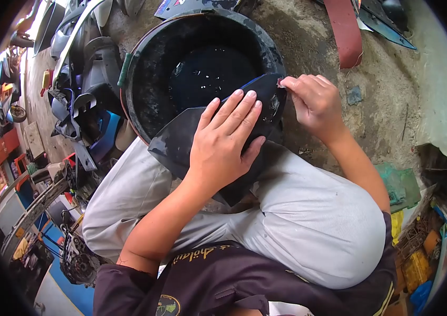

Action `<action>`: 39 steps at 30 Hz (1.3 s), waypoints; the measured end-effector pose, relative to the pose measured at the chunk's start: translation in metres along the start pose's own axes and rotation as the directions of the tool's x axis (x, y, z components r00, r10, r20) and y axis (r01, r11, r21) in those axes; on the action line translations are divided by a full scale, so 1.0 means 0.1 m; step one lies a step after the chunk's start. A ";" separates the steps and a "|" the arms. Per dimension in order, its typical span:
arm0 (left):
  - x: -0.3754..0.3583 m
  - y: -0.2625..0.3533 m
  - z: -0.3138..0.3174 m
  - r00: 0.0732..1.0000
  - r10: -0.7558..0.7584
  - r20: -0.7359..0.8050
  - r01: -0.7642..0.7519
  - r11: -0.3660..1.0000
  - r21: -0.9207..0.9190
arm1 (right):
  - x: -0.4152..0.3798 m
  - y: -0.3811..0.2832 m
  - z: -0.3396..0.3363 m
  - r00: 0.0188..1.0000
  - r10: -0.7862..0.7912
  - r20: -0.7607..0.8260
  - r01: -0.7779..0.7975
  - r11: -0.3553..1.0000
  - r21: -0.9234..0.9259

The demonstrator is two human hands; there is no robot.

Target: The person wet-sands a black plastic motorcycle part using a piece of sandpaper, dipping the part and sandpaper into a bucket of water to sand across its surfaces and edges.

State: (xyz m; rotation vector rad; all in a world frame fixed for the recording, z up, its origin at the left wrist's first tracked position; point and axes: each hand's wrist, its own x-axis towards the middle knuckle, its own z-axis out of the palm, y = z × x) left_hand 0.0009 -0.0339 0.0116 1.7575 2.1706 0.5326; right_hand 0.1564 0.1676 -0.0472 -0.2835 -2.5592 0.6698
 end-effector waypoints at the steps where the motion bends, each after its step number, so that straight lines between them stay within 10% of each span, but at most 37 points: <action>1: 0.00 0.00 0.00 1.000 -0.001 -0.002 0.001 1.000 -0.003 | 0.00 -0.02 0.02 1.000 -0.008 -0.012 0.008 1.000 0.023; 39: -0.07 -0.04 0.10 0.973 0.011 -0.229 -0.033 0.995 -0.092 | 0.22 -0.27 -0.06 0.985 0.039 0.167 -0.044 0.999 0.025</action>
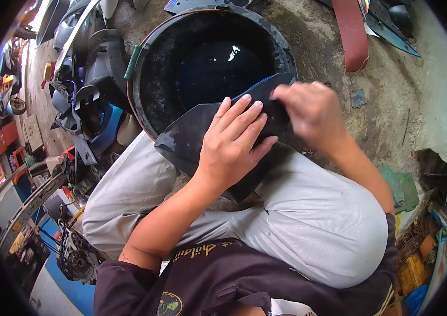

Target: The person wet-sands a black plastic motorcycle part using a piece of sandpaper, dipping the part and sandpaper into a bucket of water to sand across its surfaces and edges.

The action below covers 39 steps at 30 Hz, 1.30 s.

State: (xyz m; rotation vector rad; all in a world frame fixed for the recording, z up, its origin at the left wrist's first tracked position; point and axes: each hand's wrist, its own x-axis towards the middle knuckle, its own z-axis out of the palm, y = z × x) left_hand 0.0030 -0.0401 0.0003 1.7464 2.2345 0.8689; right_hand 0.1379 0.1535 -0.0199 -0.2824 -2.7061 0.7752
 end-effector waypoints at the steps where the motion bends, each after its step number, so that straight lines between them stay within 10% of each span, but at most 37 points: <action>1: 0.01 -0.01 0.00 1.000 0.001 0.000 -0.001 1.000 -0.003 | 0.01 0.13 0.01 0.995 0.044 -0.093 -0.045 0.999 0.001; 39: -0.01 0.00 0.01 1.000 -0.002 -0.008 0.002 1.000 0.003 | -0.26 0.11 0.11 0.981 -0.164 -0.102 0.166 0.986 0.016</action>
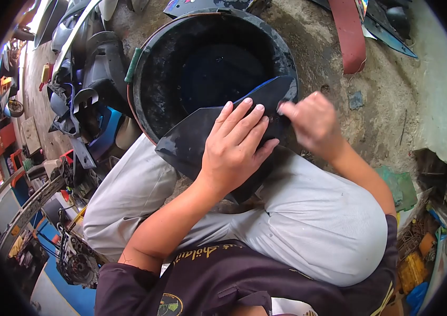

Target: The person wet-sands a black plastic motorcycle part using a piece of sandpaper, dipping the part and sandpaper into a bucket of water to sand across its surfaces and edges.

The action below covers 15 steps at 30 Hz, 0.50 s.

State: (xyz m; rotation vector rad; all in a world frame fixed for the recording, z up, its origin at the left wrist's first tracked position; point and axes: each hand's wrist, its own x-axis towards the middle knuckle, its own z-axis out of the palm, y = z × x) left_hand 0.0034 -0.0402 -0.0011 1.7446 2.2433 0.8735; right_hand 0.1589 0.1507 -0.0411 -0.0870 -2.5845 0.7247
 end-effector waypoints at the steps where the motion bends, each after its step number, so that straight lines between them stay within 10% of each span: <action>1: 0.01 0.00 0.00 1.000 0.002 0.001 -0.002 1.000 0.008 | 0.02 -0.03 -0.04 0.999 -0.009 0.035 0.009 1.000 -0.001; 11: 0.01 0.01 -0.01 0.999 0.011 0.035 -0.011 1.000 0.026 | 0.15 0.23 -0.02 0.986 0.129 -0.103 -0.140 0.984 -0.107; 15: 0.01 0.01 0.00 1.000 0.009 0.029 -0.010 1.000 0.025 | 0.22 0.02 -0.09 0.997 0.049 0.066 -0.045 0.997 -0.063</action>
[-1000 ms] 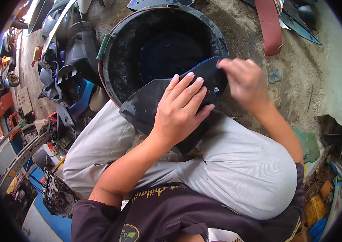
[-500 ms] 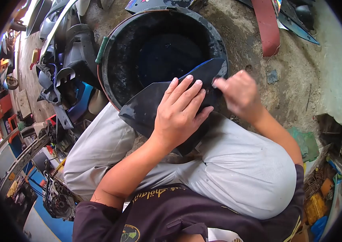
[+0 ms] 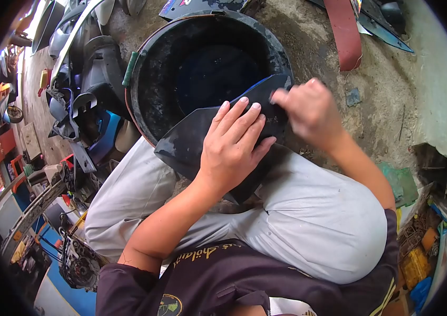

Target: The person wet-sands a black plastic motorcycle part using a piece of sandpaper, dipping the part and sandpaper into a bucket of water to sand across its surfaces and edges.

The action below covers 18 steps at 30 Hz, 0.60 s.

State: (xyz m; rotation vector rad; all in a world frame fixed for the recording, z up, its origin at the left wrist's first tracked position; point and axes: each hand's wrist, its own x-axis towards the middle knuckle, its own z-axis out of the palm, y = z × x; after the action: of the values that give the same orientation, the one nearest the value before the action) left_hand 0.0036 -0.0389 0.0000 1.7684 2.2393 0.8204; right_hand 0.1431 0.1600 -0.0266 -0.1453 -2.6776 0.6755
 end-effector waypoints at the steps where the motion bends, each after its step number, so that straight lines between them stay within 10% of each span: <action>1: 0.00 0.00 -0.01 1.000 0.004 -0.002 -0.004 1.000 0.001 | 0.02 0.15 0.03 0.998 0.040 -0.053 -0.043 0.998 -0.048; 18: -0.01 0.00 0.02 1.000 0.016 -0.021 -0.016 1.000 0.009 | 0.01 0.08 0.05 0.997 0.034 -0.062 -0.035 0.999 -0.003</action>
State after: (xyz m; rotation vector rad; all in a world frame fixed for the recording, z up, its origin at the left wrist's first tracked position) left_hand 0.0045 -0.0392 -0.0018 1.7924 2.2487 0.8373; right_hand 0.1400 0.1647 -0.0344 -0.2104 -2.6228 0.6656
